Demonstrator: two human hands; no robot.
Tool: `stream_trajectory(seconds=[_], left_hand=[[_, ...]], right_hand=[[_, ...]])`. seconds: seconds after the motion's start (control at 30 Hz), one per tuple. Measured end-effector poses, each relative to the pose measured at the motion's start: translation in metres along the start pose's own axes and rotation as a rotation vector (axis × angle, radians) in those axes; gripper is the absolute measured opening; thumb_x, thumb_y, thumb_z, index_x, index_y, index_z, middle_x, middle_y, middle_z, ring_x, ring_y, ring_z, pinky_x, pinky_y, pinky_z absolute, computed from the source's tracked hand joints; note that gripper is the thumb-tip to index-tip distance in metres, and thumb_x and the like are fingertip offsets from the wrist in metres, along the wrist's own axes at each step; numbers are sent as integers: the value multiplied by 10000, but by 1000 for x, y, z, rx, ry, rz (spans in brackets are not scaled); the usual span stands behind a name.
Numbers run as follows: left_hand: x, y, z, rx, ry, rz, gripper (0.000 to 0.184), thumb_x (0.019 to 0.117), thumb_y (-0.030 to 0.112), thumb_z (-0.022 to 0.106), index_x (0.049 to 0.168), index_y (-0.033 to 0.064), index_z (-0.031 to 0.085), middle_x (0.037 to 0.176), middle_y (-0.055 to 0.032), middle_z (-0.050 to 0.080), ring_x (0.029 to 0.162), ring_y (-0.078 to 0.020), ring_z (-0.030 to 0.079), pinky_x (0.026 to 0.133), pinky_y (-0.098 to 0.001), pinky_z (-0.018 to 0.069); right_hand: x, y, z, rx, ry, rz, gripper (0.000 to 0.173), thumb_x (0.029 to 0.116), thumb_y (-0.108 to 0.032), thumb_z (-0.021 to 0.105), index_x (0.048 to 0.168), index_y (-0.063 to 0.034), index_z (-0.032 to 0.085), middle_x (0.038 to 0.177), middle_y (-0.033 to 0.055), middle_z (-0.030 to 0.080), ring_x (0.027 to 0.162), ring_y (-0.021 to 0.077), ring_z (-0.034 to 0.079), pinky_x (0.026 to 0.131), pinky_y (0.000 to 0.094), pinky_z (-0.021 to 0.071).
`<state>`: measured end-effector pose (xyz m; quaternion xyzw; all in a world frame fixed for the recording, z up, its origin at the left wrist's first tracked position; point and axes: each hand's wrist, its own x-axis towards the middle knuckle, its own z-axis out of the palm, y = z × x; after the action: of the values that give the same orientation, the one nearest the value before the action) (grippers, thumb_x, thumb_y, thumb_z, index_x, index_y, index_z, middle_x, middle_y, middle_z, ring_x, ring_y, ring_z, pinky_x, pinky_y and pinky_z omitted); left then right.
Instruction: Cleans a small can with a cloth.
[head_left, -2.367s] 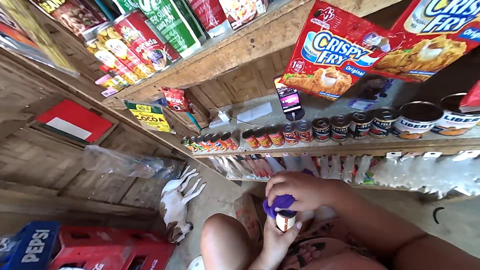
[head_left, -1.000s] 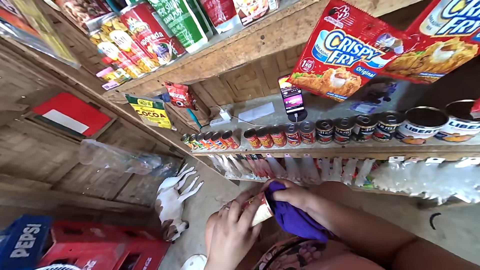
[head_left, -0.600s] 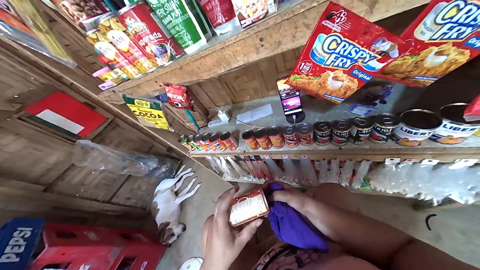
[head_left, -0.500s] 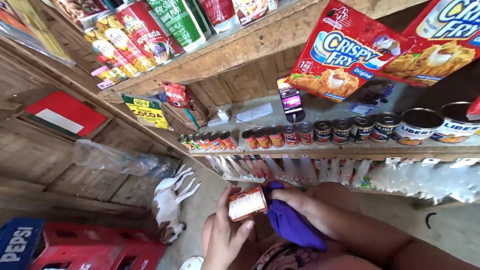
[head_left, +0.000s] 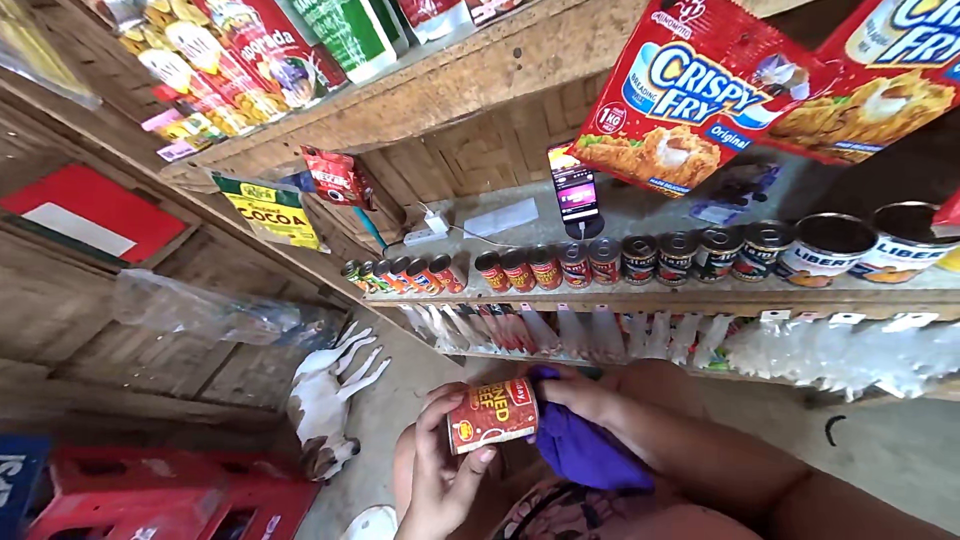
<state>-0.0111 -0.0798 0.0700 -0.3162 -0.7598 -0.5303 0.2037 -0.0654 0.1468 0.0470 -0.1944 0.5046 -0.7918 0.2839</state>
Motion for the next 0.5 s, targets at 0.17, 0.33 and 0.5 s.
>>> stream_trajectory(seconds=[0.17,0.33,0.5], left_hand=[[-4,-2,0,-19,-44,-54,614,955,331,701,1489,385,402,1464,54,512,1316,-149,537,1082,-324,490],[-8,-3,-8,98,-47,-249,664,861,354,808,1415,108,537,1333,-58,635,1165,-136,654,977,-316,582],[-9,-4,-7,449,-212,-302,681,774,494,817,1317,115,654,1211,-43,711,1117,-117,674,975,-348,572]], right_hand=[[4,6,1,54,14,9,182,983,-123,474,1096,-102,616,884,-60,697,794,34,676,748,244,589],[10,5,-8,-39,99,15,170,945,-88,529,1080,-96,632,899,-38,683,813,43,663,757,249,578],[9,1,-14,-65,100,-53,180,928,-98,597,1105,-76,622,934,-30,669,850,43,647,784,245,562]])
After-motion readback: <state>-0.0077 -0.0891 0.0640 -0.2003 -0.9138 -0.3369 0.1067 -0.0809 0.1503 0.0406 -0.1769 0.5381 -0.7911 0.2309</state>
